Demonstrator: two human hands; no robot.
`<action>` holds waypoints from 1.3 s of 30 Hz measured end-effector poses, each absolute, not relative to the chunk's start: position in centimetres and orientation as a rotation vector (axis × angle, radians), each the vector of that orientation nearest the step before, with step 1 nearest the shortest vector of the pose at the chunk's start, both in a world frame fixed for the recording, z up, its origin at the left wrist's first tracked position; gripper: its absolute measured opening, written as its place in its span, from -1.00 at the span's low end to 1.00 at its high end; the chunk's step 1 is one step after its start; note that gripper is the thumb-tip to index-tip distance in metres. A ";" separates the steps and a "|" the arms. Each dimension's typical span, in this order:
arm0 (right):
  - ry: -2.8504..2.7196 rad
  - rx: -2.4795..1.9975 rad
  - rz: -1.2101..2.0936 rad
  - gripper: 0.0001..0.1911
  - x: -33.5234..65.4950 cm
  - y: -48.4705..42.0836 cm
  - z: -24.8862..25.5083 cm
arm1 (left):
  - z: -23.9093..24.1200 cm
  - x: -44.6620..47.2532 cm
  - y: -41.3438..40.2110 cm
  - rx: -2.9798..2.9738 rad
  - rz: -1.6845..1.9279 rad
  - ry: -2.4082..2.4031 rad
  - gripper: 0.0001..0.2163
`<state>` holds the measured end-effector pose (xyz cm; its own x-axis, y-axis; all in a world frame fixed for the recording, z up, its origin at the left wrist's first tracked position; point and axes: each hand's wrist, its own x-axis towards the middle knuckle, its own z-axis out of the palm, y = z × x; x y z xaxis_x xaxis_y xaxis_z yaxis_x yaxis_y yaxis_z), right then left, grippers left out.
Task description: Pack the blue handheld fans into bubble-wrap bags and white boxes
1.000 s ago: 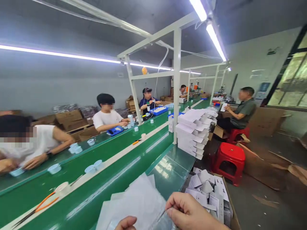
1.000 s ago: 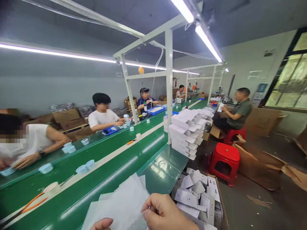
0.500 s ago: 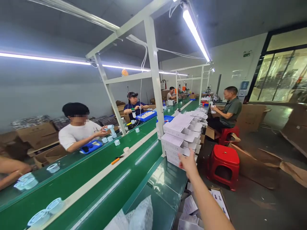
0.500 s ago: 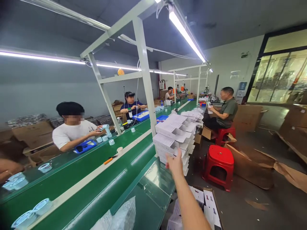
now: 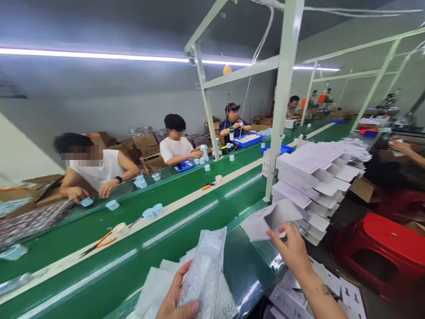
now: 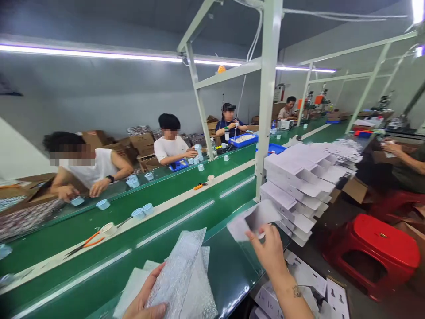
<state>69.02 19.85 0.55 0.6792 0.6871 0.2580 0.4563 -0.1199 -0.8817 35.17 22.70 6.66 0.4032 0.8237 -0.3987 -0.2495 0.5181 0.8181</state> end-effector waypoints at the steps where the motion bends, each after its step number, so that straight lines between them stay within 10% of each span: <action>1: -1.119 -1.768 0.229 -0.65 67.9 20.0 0.2 | 7.4 34.9 22.9 0.754 0.766 0.903 -0.15; 6: -1.805 -1.633 0.337 -0.84 64.3 22.8 -2.0 | 9.9 35.4 24.7 0.972 0.730 0.849 -0.35; 12: -1.865 -1.447 0.460 -0.40 64.3 24.2 -3.1 | 8.7 40.8 27.9 1.467 0.558 0.884 -0.52; 26: -1.868 -1.277 0.687 -0.34 65.1 26.0 -2.8 | 11.4 53.0 28.4 2.872 -0.476 0.991 -0.77; 32: -1.677 -1.332 0.742 -0.38 66.6 24.6 -4.1 | 8.3 53.5 31.0 2.875 -0.341 0.774 -0.49; 39: -1.611 -1.451 0.921 -0.14 66.6 23.3 -8.5 | 3.4 49.8 28.4 2.940 -0.084 0.726 -0.78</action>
